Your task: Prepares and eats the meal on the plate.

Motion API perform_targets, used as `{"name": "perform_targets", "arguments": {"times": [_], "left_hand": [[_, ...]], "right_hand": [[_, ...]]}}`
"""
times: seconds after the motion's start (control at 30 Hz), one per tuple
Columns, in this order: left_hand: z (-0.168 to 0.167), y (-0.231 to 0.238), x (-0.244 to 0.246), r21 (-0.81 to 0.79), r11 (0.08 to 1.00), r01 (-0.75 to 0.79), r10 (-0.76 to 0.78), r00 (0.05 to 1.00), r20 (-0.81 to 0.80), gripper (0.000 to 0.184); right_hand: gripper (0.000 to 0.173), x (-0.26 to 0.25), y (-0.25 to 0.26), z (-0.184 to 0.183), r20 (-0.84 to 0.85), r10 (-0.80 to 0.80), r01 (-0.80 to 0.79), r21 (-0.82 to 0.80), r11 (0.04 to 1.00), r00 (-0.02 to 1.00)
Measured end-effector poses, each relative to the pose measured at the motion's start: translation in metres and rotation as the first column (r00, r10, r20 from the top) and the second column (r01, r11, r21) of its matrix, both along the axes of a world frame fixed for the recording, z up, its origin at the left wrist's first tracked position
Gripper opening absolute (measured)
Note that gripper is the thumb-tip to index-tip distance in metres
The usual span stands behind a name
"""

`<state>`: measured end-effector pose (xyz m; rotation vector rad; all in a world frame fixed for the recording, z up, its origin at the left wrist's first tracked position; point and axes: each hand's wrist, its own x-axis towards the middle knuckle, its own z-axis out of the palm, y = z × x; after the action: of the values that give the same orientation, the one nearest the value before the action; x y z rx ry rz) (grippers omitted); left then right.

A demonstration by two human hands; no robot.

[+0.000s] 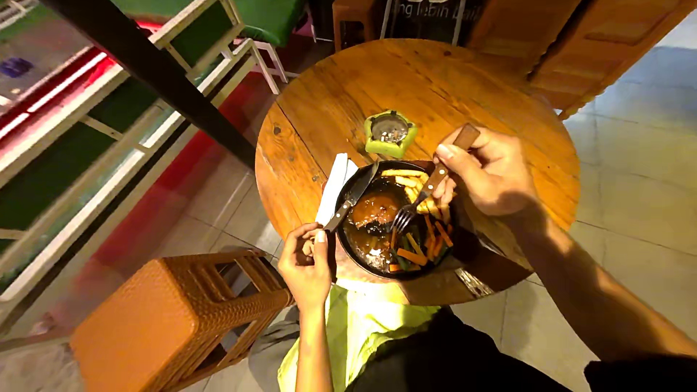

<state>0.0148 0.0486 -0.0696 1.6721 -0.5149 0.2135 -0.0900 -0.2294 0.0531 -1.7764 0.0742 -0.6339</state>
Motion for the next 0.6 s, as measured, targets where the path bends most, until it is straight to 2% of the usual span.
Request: {"name": "perform_targets", "arguments": {"times": [0.1,0.17,0.37,0.6], "left_hand": [[0.000,0.000,-0.001,-0.009,1.000,0.002,-0.002,1.000,-0.010,0.021],[0.001,-0.001,-0.001,-0.006,1.000,-0.003,0.003,1.000,-0.004,0.020],[0.001,-0.001,0.000,-0.004,1.000,0.005,-0.005,1.000,-0.002,0.020],[0.002,-0.003,0.000,-0.001,1.000,-0.003,0.003,1.000,0.003,0.019]], "right_hand": [[0.018,-0.008,0.015,0.007,0.088,-0.030,0.055,-0.293,0.955,0.996],[0.020,-0.011,0.018,0.001,0.149,-0.003,0.063,-0.400,0.914,0.989],[0.020,-0.011,0.026,-0.013,0.177,0.003,0.075,-0.435,0.897,0.984],[0.024,-0.001,0.042,-0.003,0.121,0.053,0.026,-0.572,0.820,0.991]]}}
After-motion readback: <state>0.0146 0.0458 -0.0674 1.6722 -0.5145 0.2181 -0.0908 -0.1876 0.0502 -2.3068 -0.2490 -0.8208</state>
